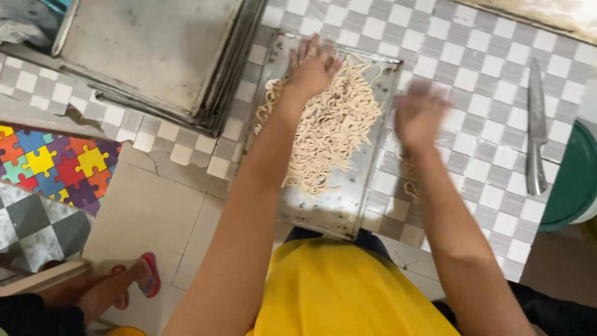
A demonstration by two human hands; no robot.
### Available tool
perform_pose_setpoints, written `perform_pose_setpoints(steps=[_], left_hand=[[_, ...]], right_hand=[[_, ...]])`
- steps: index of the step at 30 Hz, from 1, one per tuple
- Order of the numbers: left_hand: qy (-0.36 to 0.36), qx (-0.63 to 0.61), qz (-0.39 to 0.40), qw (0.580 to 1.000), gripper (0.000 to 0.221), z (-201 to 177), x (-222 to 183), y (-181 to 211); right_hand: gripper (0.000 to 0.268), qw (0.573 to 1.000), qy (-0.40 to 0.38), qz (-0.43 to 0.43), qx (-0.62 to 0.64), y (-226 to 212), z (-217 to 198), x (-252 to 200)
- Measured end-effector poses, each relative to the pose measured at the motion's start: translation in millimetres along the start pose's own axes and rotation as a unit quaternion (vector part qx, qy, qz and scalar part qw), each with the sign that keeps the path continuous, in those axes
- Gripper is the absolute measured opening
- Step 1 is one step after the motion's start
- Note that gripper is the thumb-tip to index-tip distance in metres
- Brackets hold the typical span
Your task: Cutting long strands of dough into smaller strips using a knife and arranging them on a metal tray.
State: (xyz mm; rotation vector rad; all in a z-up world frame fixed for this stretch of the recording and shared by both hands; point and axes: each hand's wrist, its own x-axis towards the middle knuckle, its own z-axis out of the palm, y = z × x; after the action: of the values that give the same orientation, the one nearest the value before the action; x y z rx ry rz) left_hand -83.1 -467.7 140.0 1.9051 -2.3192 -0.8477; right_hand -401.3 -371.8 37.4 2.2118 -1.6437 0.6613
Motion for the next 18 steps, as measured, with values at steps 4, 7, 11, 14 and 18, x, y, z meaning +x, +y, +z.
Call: perform_pose_setpoints(steps=[4,7,11,14,18], left_hand=[[0.026,0.068,0.084,0.994,0.054,21.3,-31.4,8.2],[0.227,0.093,0.167,0.955,0.045,78.0,-30.1,-12.2],[0.32,0.033,0.244,0.915,0.05,139.8,-94.5,65.4],[0.164,-0.027,0.263,0.95,0.065,164.6,-137.1,134.8],[0.12,-0.138,0.172,0.968,0.078,192.7,-147.0,204.6]], right_hand=[[0.063,0.964,-0.175,0.066,0.187,-34.5,-76.2,-15.6],[0.04,0.98,-0.116,-0.069,0.147,-7.2,-122.2,-67.4],[0.103,0.979,-0.058,-0.015,0.195,-4.3,-177.8,-131.4],[0.13,0.98,-0.102,0.046,0.165,-10.2,-173.3,-156.5],[0.11,0.988,-0.054,0.006,0.145,-13.6,-134.8,-106.6]])
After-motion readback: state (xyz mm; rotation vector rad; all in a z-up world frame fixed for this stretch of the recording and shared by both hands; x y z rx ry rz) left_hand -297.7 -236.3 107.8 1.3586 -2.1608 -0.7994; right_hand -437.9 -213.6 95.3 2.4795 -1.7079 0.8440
